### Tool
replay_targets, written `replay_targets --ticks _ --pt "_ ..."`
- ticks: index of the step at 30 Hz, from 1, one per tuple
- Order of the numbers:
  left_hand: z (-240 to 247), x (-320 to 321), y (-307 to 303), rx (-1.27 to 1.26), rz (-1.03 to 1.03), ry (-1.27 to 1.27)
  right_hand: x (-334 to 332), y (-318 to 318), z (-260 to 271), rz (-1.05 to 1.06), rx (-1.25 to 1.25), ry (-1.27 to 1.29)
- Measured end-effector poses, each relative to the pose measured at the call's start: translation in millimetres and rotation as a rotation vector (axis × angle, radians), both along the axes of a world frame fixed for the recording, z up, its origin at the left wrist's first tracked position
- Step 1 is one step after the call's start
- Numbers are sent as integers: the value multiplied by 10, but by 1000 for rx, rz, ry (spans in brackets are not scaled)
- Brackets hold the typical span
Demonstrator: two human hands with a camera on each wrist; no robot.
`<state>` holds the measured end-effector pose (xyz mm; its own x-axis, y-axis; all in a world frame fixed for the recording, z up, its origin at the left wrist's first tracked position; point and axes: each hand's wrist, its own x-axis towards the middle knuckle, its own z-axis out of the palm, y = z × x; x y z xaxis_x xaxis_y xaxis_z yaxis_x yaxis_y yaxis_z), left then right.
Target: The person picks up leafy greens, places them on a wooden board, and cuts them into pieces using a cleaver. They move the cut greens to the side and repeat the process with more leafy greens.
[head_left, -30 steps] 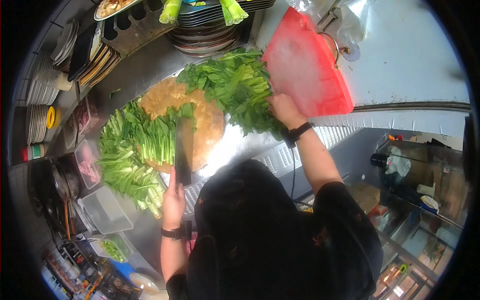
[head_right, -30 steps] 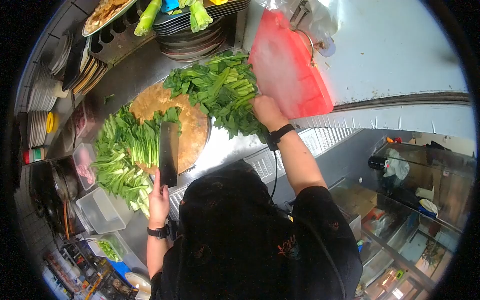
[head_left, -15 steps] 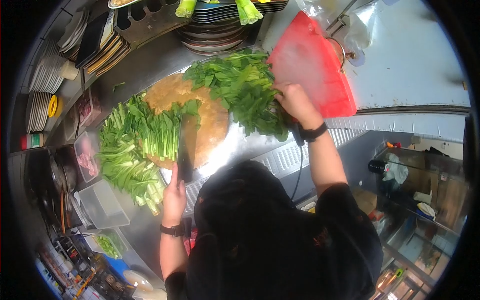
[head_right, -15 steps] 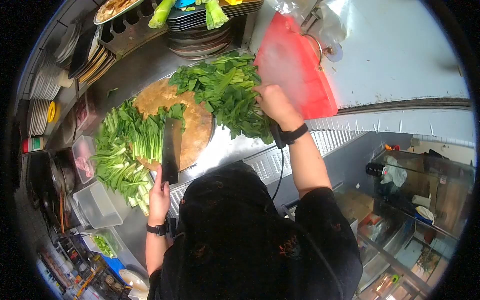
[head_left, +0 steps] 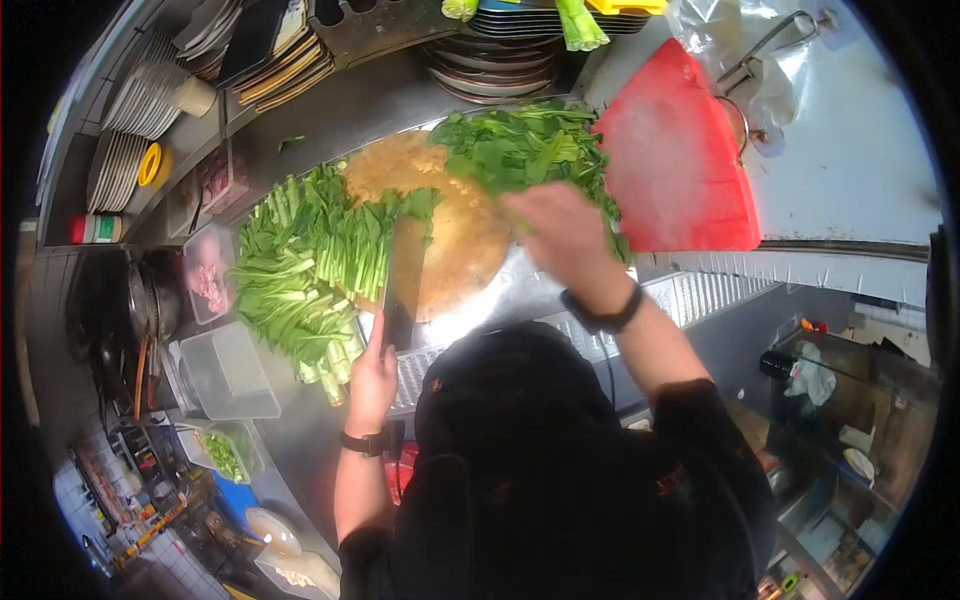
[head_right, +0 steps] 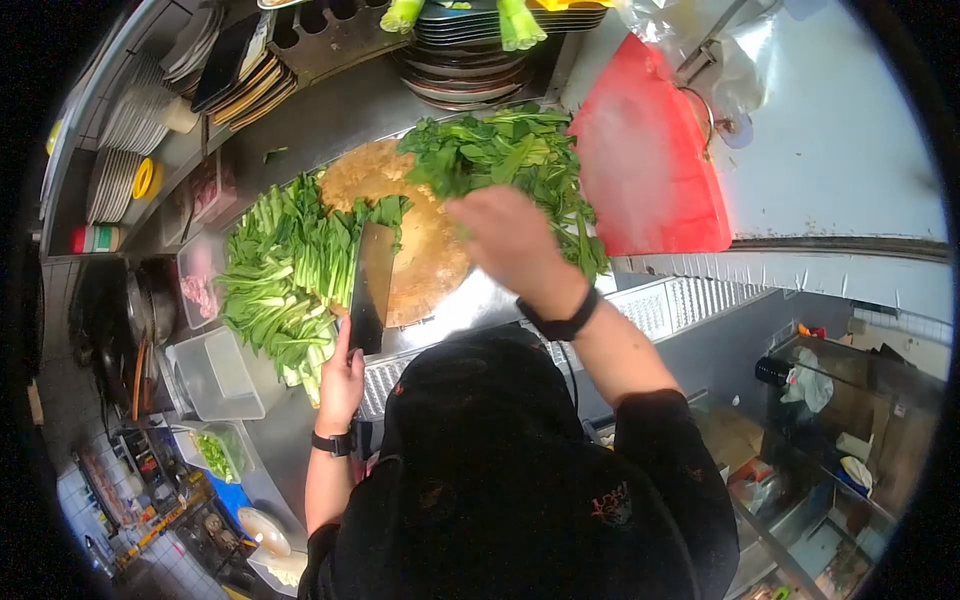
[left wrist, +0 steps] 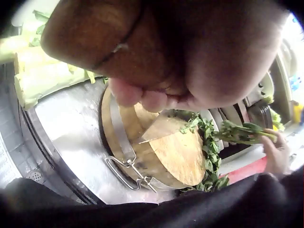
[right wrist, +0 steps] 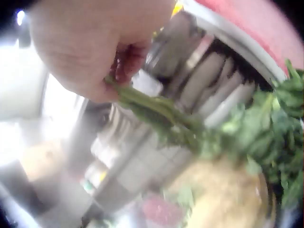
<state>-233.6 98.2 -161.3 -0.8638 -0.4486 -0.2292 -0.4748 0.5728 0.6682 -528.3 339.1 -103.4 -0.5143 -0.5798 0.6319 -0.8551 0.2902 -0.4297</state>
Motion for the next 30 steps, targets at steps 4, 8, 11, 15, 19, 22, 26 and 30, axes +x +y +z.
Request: replay_targets --ticks 4,8,11,15,19,22,26,30 --pt "23 -39 38 16 -1 -55 492 -564 -1396 369 276 -111" --pt "79 -45 88 37 1 -42 628 -665 -1566 433 296 -208" --pt "9 -28 111 -22 -27 -13 543 -609 -1486 410 255 -211" --pt "-26 -6 143 -81 -59 5 425 -727 -1460 444 208 -66" --pt "24 3 154 -161 -92 17 411 -809 -1569 558 221 -10" --pt "62 72 173 -212 -102 76 481 -890 -1596 460 160 2" --pt "158 155 199 -259 -99 70 563 -928 -1645 400 141 -34" --pt "233 226 232 -307 -135 -13 535 -929 -1647 423 121 -28"
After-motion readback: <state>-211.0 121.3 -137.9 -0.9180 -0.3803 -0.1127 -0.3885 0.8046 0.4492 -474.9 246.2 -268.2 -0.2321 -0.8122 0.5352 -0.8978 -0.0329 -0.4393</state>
